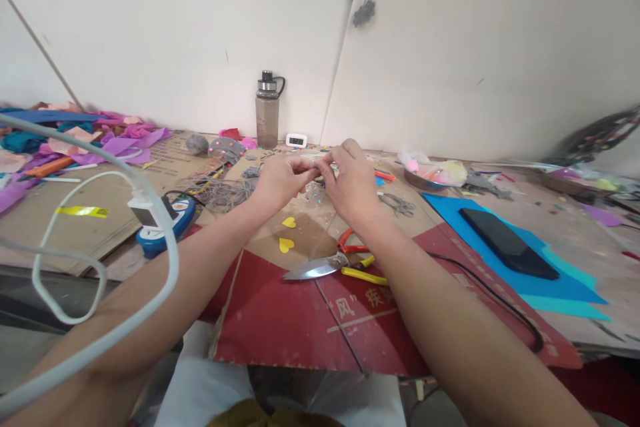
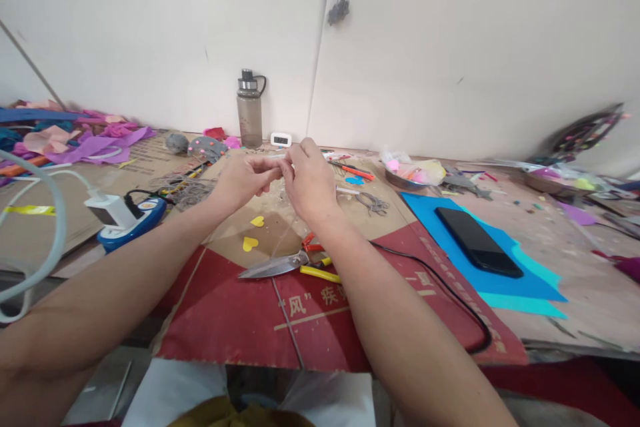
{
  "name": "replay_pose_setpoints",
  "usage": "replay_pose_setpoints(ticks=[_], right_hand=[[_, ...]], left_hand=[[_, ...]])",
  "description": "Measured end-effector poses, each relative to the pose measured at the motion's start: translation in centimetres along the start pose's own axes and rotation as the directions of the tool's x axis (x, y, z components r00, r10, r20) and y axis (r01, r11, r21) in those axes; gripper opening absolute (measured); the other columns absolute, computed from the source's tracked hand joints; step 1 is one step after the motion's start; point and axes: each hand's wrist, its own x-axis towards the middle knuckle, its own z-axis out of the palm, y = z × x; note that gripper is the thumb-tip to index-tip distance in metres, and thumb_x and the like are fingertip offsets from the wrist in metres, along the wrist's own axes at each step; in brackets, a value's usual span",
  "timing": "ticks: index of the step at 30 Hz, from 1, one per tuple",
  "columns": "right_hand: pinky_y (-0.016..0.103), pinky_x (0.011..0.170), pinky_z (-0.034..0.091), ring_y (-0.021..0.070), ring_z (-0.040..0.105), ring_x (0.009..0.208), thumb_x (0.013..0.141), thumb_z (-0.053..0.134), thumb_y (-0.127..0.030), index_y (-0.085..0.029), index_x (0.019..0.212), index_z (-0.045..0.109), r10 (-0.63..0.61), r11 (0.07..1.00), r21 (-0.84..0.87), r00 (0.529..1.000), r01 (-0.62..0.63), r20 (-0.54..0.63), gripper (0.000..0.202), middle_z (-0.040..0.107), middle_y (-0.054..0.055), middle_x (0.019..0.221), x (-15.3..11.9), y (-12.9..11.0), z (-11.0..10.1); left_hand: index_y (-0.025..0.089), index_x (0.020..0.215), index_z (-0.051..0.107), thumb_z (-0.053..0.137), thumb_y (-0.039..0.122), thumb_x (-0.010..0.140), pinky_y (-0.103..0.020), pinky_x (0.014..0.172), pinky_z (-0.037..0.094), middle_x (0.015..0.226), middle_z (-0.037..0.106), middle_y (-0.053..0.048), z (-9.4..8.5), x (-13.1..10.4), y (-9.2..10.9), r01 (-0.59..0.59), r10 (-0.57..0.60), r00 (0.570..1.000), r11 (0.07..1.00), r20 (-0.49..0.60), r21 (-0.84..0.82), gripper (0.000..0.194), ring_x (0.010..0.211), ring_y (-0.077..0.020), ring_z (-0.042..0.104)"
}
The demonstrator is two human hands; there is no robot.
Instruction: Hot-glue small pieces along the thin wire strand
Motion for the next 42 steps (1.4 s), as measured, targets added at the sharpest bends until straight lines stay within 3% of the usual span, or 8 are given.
replay_pose_setpoints(ticks=[7, 17, 35, 42], right_hand=[[0.032, 0.068, 0.037, 0.0178, 0.047, 0.076, 0.086, 0.051, -0.021, -0.02, 0.072, 0.05, 0.001, 0.999, 0.053, 1.0, -0.002, 0.023, 0.014, 0.051, 0.005, 0.083, -0.05, -0.28, 0.15], [0.031, 0.067, 0.036, 0.0152, 0.044, 0.068, 0.081, 0.058, -0.021, -0.02, 0.067, 0.051, 0.167, 0.967, 0.193, 0.986, -0.166, 0.008, 0.016, 0.047, 0.0, 0.071, -0.87, -0.4, 0.4], [0.028, 0.062, 0.032, 0.0136, 0.042, 0.063, 0.078, 0.06, -0.026, -0.019, 0.062, 0.052, 0.326, 0.913, 0.25, 0.945, -0.321, 0.021, 0.019, 0.046, -0.002, 0.063, -0.83, -0.44, 0.88], [0.029, 0.065, 0.034, 0.0139, 0.043, 0.066, 0.079, 0.059, -0.026, -0.019, 0.064, 0.054, 0.306, 0.924, 0.238, 0.952, -0.298, 0.004, 0.018, 0.048, -0.001, 0.065, -0.83, -0.69, 0.7]], left_hand=[[0.017, 0.067, 0.067, 0.06, 0.032, 0.075, -0.019, 0.044, 0.035, 0.045, 0.053, 0.004, 0.17, -0.02, -0.06, 0.039, -0.042, 0.999, 0.994, -0.027, -0.102, 0.019, 0.04, -0.007, 0.046], [0.014, 0.061, 0.061, 0.064, 0.023, 0.071, -0.018, 0.042, 0.036, 0.047, 0.054, 0.003, 0.35, 0.36, -0.5, 0.126, -0.162, 0.986, 0.885, -0.043, -0.448, 0.014, 0.041, -0.0057, 0.046], [0.014, 0.065, 0.061, 0.066, 0.027, 0.074, -0.017, 0.043, 0.036, 0.049, 0.054, 0.003, 0.49, 0.31, -0.57, 0.055, -0.097, 0.993, 0.873, -0.062, -0.485, 0.016, 0.042, -0.0046, 0.045], [0.014, 0.066, 0.062, 0.063, 0.026, 0.076, -0.017, 0.042, 0.036, 0.049, 0.054, 0.003, 0.14, -0.04, 0.2, 0.026, -0.073, 0.992, 0.919, -0.107, -0.392, 0.016, 0.041, -0.0046, 0.045]])
